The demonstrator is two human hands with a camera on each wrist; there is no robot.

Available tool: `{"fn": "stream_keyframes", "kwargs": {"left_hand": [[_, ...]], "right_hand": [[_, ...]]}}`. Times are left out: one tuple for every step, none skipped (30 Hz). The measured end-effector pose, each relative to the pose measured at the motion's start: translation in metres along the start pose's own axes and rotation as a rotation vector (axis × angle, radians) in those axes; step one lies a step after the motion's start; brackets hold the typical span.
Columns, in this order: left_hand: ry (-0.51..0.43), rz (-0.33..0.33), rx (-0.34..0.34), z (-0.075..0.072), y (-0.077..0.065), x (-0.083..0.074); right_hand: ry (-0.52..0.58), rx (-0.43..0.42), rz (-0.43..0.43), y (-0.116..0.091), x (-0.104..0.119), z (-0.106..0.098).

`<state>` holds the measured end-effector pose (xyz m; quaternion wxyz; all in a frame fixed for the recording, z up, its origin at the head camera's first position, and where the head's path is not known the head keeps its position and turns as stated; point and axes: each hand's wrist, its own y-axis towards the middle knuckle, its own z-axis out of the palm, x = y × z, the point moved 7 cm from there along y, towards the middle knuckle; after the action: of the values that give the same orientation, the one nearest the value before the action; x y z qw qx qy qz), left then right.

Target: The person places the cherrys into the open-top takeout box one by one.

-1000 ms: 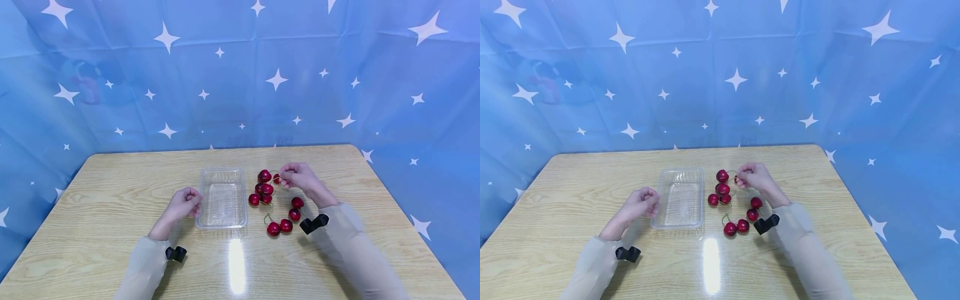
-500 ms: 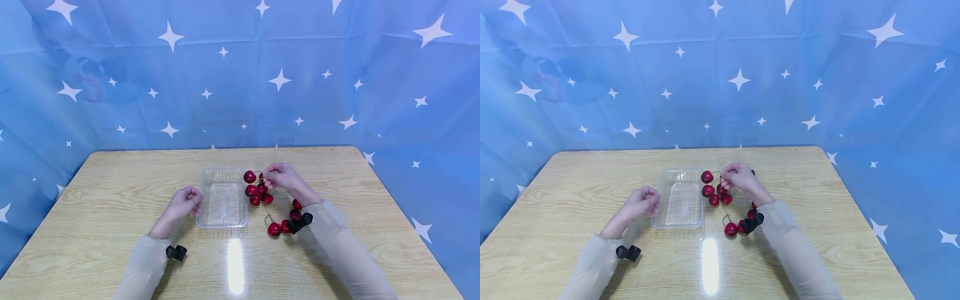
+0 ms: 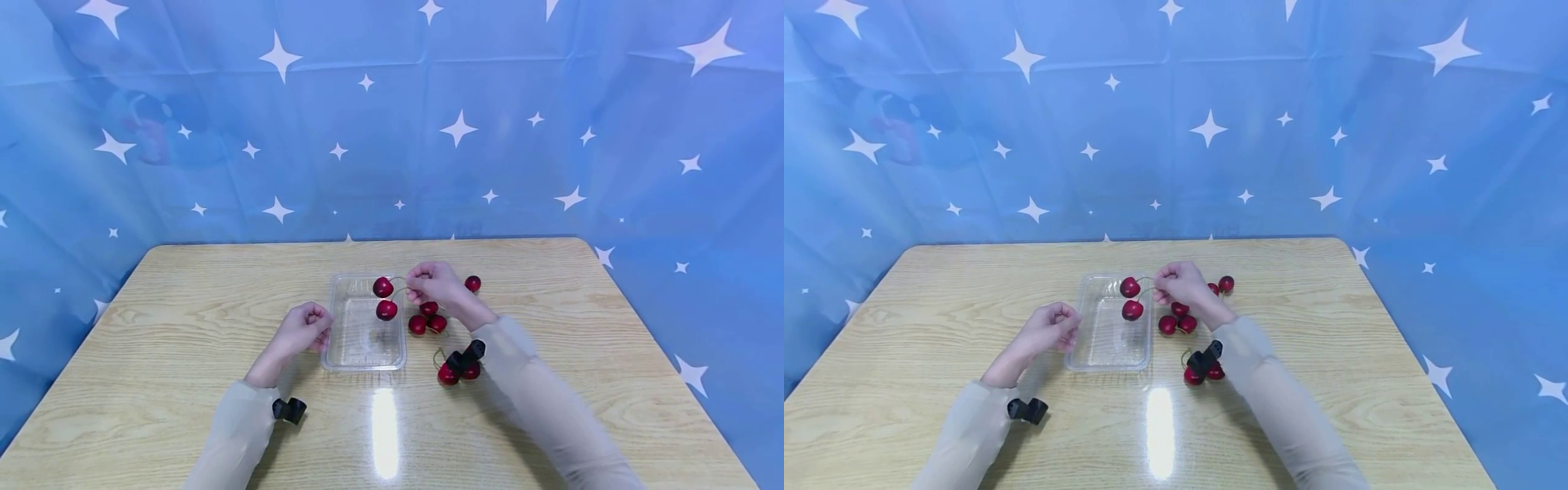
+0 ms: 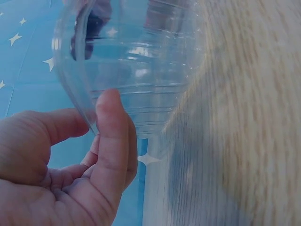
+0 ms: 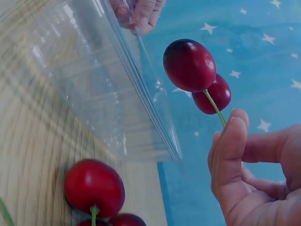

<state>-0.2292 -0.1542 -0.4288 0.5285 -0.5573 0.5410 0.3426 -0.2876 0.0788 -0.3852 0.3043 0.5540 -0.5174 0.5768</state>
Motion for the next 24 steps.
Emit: {"fn": "stream_keyframes", "kwargs": {"left_hand": [[0.000, 0.000, 0.001, 0.000, 0.000, 0.000], [0.000, 0.000, 0.003, 0.000, 0.000, 0.000], [0.000, -0.001, 0.004, 0.000, 0.001, 0.000], [0.000, 0.000, 0.005, 0.000, 0.001, 0.000], [0.001, 0.000, 0.005, 0.001, 0.001, 0.000], [0.002, -0.001, 0.005, 0.001, 0.001, -0.001], [0.003, -0.001, 0.005, 0.001, 0.001, -0.001], [0.003, -0.002, 0.005, 0.001, 0.001, -0.001], [0.003, -0.003, 0.005, 0.001, 0.000, -0.001], [0.003, -0.005, 0.005, 0.001, 0.000, -0.001], [0.001, -0.007, 0.006, 0.001, 0.000, -0.001], [-0.002, -0.008, 0.007, 0.001, 0.000, -0.001], [-0.002, -0.009, 0.008, 0.001, 0.000, -0.001], [-0.006, -0.011, 0.007, 0.001, 0.000, -0.002], [-0.007, -0.012, 0.005, 0.001, 0.000, -0.002], [-0.010, -0.015, 0.002, 0.001, 0.000, -0.002], [-0.011, -0.014, 0.002, 0.002, 0.000, -0.003], [-0.010, -0.016, 0.000, 0.002, 0.000, -0.003], [-0.009, -0.018, -0.001, 0.002, 0.000, -0.003], [-0.009, -0.019, -0.003, 0.002, -0.001, -0.003], [-0.007, -0.021, -0.003, 0.002, -0.001, -0.003], [-0.007, -0.021, -0.003, 0.002, -0.001, -0.002], [-0.005, -0.020, -0.002, 0.002, -0.001, -0.002], [-0.004, -0.023, -0.003, 0.002, -0.001, -0.002]], "right_hand": [[0.002, 0.001, 0.002, 0.001, 0.000, 0.002], [0.000, 0.003, 0.001, 0.002, 0.000, 0.004], [0.003, 0.006, 0.001, 0.003, 0.001, 0.006], [0.003, 0.008, 0.001, 0.004, 0.001, 0.008], [0.001, 0.008, 0.002, 0.005, 0.002, 0.010], [-0.005, 0.010, 0.003, 0.005, 0.002, 0.012], [-0.009, 0.012, 0.005, 0.006, 0.002, 0.013], [-0.014, 0.012, 0.007, 0.007, 0.003, 0.015], [-0.022, 0.012, 0.010, 0.007, 0.003, 0.017], [-0.031, 0.015, 0.011, 0.008, 0.003, 0.018], [-0.038, 0.017, 0.012, 0.009, 0.003, 0.020], [-0.042, 0.019, 0.013, 0.010, 0.003, 0.021], [-0.045, 0.020, 0.014, 0.011, 0.003, 0.023], [-0.050, 0.021, 0.015, 0.011, 0.004, 0.025], [-0.056, 0.022, 0.015, 0.012, 0.004, 0.026], [-0.059, 0.022, 0.016, 0.013, 0.004, 0.028], [-0.062, 0.021, 0.020, 0.013, 0.004, 0.030], [-0.065, 0.021, 0.022, 0.014, 0.004, 0.032], [-0.071, 0.019, 0.024, 0.014, 0.004, 0.034], [-0.073, 0.019, 0.028, 0.015, 0.003, 0.035], [-0.076, 0.016, 0.029, 0.016, 0.003, 0.036], [-0.080, 0.012, 0.031, 0.017, 0.002, 0.038], [-0.081, 0.005, 0.033, 0.018, 0.002, 0.039], [-0.079, -0.003, 0.035, 0.019, 0.002, 0.040]]}}
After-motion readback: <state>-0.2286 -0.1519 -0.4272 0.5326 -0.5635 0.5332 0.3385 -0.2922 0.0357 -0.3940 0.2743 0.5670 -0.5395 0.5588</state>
